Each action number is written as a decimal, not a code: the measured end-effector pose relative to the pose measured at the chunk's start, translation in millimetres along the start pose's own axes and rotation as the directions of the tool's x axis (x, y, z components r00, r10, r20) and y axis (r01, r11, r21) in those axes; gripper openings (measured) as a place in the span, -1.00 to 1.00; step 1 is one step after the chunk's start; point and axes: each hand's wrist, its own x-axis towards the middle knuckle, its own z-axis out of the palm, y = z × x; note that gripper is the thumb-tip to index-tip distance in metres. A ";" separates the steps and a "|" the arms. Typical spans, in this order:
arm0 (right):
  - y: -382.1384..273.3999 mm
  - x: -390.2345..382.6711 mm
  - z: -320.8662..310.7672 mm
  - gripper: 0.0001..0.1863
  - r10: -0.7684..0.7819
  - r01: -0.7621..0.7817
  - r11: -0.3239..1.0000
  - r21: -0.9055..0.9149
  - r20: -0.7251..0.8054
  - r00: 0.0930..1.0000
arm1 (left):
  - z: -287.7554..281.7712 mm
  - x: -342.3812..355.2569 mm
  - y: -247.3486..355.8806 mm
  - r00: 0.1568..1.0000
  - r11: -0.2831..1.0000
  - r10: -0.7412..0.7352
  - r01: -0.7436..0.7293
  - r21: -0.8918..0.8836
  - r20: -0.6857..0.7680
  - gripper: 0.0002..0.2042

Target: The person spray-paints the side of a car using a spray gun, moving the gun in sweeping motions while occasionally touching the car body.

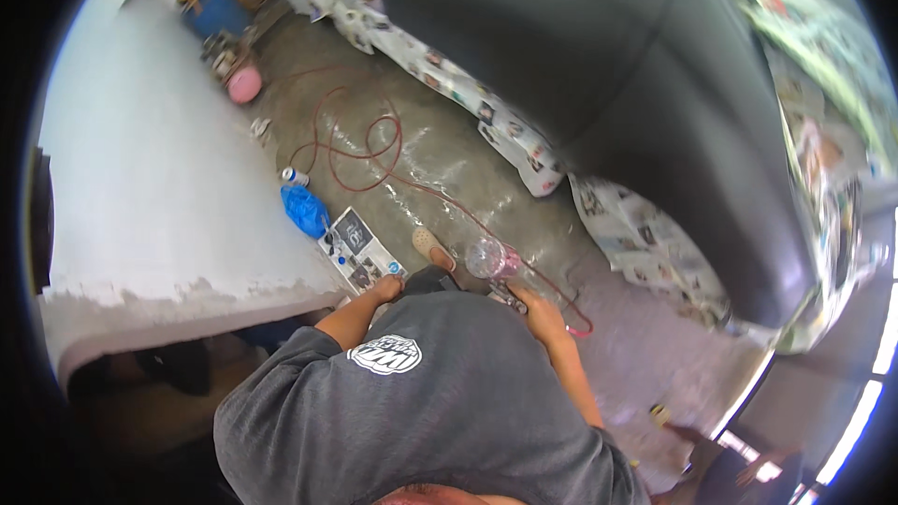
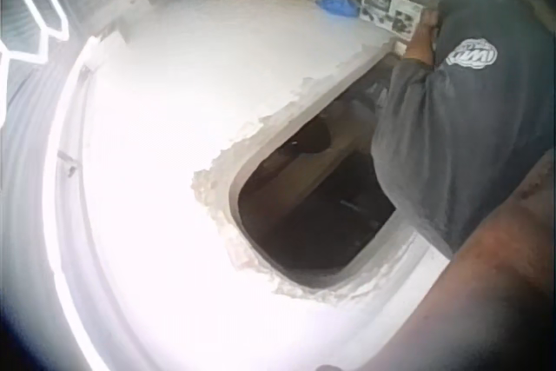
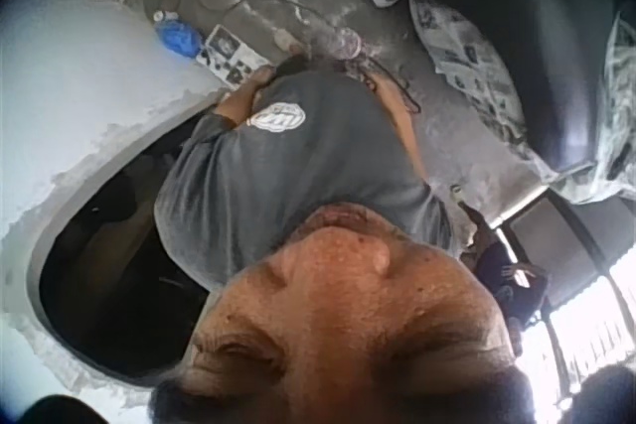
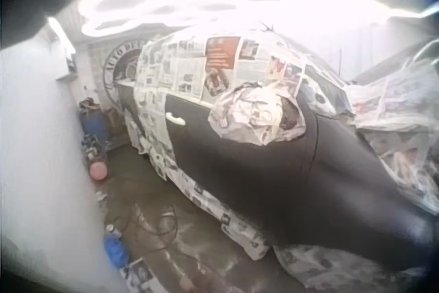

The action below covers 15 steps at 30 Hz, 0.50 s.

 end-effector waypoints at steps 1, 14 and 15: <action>-15.2 13.8 2.9 -0.46 -0.065 0.065 0.996 0.056 -0.002 0.998 | -3.0 -9.8 -49.0 0.967 0.956 0.244 -0.226 0.187 -0.077 -0.71; -22.1 179.2 60.5 -0.51 0.403 -0.403 0.821 0.405 0.090 0.911 | -27.0 21.4 -107.1 0.894 0.821 -0.437 0.351 -0.451 -0.099 -0.46; -19.8 196.1 68.3 -0.50 0.430 -0.409 0.792 0.454 0.061 0.901 | -30.6 32.3 -124.9 0.904 0.840 -0.413 0.329 -0.431 -0.114 -0.47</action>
